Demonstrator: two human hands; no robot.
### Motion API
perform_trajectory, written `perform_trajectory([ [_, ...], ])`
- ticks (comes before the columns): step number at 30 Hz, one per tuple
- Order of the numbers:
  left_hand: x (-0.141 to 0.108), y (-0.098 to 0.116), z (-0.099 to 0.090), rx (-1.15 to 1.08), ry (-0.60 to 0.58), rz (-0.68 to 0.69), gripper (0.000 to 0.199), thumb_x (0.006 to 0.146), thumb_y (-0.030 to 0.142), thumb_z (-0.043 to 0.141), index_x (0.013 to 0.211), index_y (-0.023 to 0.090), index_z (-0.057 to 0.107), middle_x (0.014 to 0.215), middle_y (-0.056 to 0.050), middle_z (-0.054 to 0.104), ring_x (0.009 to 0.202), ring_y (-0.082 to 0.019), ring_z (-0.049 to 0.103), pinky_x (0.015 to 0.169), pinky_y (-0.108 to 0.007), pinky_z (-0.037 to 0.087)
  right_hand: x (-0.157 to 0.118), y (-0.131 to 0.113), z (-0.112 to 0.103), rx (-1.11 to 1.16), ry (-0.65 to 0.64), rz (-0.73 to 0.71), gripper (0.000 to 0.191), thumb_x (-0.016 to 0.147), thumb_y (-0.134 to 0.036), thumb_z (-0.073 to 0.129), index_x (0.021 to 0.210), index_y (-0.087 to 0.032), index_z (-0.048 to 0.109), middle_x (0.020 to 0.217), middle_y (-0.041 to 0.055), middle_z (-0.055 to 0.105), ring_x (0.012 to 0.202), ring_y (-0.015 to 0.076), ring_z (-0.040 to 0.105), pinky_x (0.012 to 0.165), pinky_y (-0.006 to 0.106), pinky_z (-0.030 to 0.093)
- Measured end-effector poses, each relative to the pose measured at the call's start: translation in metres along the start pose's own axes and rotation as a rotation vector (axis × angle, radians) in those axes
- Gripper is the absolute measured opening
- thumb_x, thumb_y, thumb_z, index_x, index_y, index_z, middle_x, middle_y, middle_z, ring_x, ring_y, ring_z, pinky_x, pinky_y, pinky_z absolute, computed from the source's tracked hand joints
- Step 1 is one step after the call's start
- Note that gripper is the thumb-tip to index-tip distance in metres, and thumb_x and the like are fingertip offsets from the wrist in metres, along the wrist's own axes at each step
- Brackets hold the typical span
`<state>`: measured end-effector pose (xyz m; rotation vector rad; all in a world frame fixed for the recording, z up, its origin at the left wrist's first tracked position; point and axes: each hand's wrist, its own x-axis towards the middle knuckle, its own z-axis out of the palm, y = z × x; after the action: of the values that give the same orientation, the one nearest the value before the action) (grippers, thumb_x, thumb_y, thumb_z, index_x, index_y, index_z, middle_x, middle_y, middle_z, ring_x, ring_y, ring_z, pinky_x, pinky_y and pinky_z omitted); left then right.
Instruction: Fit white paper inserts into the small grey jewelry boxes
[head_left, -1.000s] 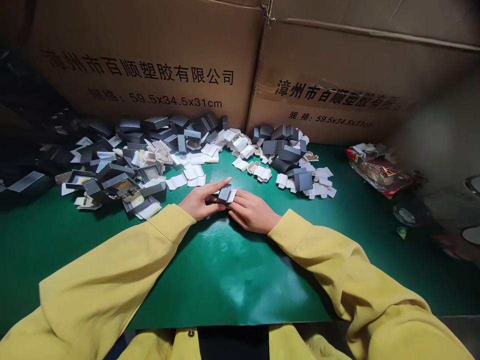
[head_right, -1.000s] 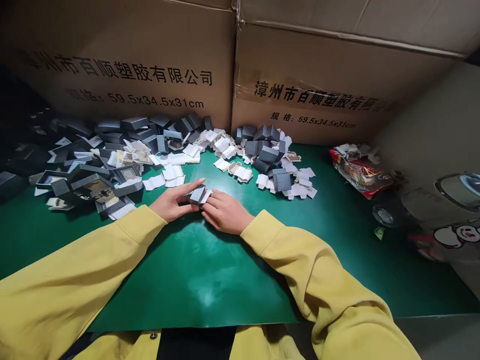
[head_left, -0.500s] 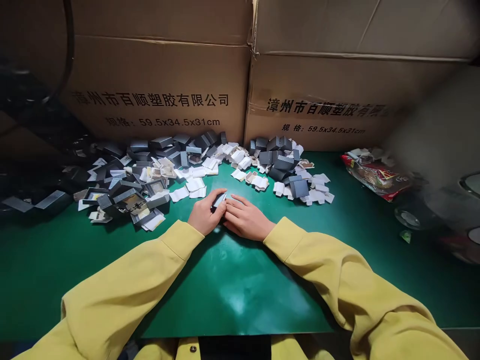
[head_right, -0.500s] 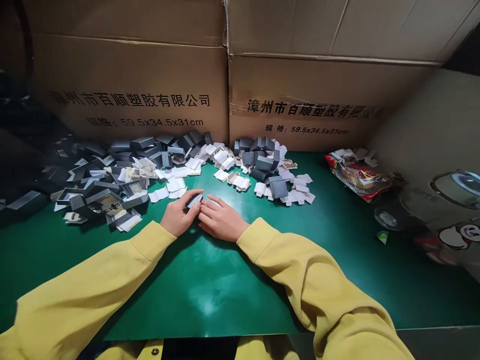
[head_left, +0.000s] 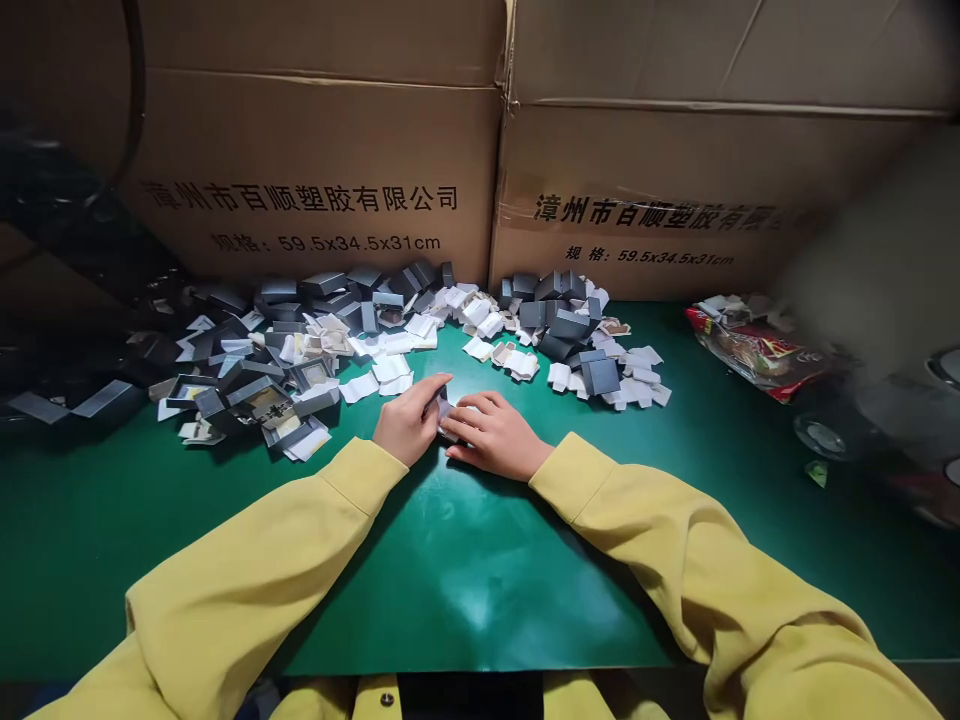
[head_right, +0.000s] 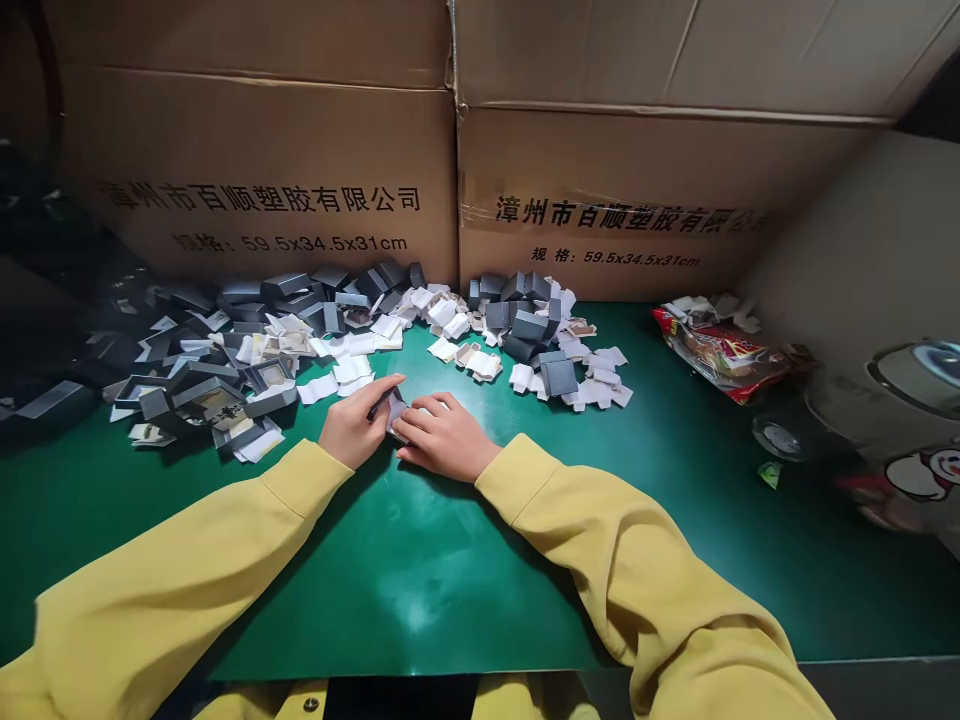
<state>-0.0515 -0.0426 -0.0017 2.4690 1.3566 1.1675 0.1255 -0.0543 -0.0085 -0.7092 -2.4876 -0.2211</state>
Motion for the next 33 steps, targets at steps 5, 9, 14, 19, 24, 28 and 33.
perform_trajectory([
  [5, -0.0004, 0.0001, -0.0012, -0.010, -0.042, 0.034, 0.038, 0.082, 0.013, 0.037, 0.115, 0.020, 0.055, 0.119, -0.006, 0.060, 0.109, -0.016, 0.056, 0.095, -0.030, 0.045, -0.0012, 0.0003, 0.0006, 0.034, -0.025, 0.011, 0.028, 0.088, -0.039, 0.045, 0.098, -0.018, 0.059, 0.096, 0.0079, 0.065, 0.100, 0.0226, 0.051, 0.083, 0.038, 0.038],
  [9, 0.0004, -0.0002, -0.0053, 0.012, -0.063, -0.005, 0.035, 0.083, 0.018, 0.041, 0.115, 0.019, 0.054, 0.118, -0.006, 0.060, 0.109, -0.017, 0.056, 0.094, -0.030, 0.045, -0.0022, 0.0032, -0.0010, 0.060, 0.014, 0.031, 0.025, 0.087, -0.035, 0.046, 0.102, -0.018, 0.059, 0.103, 0.0077, 0.065, 0.100, 0.0214, 0.053, 0.083, 0.037, 0.039],
  [14, 0.0024, -0.0032, -0.0053, 0.012, 0.014, -0.092, 0.026, 0.079, 0.022, 0.048, 0.103, 0.017, 0.056, 0.101, -0.006, 0.065, 0.094, -0.018, 0.061, 0.087, -0.030, 0.047, -0.0033, 0.0058, -0.0016, 0.132, 0.098, 0.051, 0.018, 0.086, -0.026, 0.048, 0.098, -0.018, 0.059, 0.102, 0.0056, 0.066, 0.102, 0.0188, 0.054, 0.082, 0.033, 0.041],
  [19, 0.0032, -0.0054, -0.0027, -0.066, -0.044, -0.166, 0.029, 0.078, 0.019, 0.048, 0.107, 0.019, 0.052, 0.099, -0.004, 0.064, 0.089, -0.017, 0.060, 0.083, -0.030, 0.046, -0.0029, 0.0033, -0.0045, 0.188, 0.149, 0.165, 0.024, 0.084, -0.031, 0.052, 0.103, -0.019, 0.057, 0.108, 0.0075, 0.063, 0.101, 0.0194, 0.052, 0.084, 0.034, 0.043],
  [24, 0.0036, -0.0055, -0.0018, -0.115, -0.072, -0.120, 0.029, 0.082, 0.019, 0.042, 0.110, 0.015, 0.051, 0.100, -0.007, 0.061, 0.095, -0.018, 0.056, 0.087, -0.032, 0.044, -0.0019, 0.0030, -0.0056, 0.151, 0.065, 0.122, 0.023, 0.084, -0.023, 0.050, 0.105, -0.021, 0.058, 0.112, 0.0058, 0.061, 0.105, 0.0207, 0.048, 0.086, 0.037, 0.041],
  [28, 0.0048, -0.0046, -0.0034, -0.147, -0.091, -0.131, 0.028, 0.086, 0.029, 0.043, 0.108, 0.017, 0.054, 0.097, -0.006, 0.062, 0.090, -0.017, 0.057, 0.083, -0.031, 0.044, -0.0025, 0.0046, -0.0055, 0.151, 0.015, 0.086, 0.026, 0.084, -0.020, 0.049, 0.109, -0.023, 0.057, 0.108, 0.0045, 0.062, 0.104, 0.0204, 0.047, 0.083, 0.036, 0.041],
  [33, 0.0070, -0.0053, -0.0040, -0.188, -0.118, -0.103, 0.031, 0.088, 0.035, 0.041, 0.108, 0.017, 0.056, 0.097, -0.006, 0.062, 0.089, -0.017, 0.057, 0.082, -0.029, 0.044, -0.0022, 0.0061, -0.0056, 0.107, -0.027, 0.080, 0.024, 0.086, -0.024, 0.048, 0.108, -0.022, 0.057, 0.108, 0.0053, 0.061, 0.103, 0.0206, 0.045, 0.081, 0.035, 0.040],
])
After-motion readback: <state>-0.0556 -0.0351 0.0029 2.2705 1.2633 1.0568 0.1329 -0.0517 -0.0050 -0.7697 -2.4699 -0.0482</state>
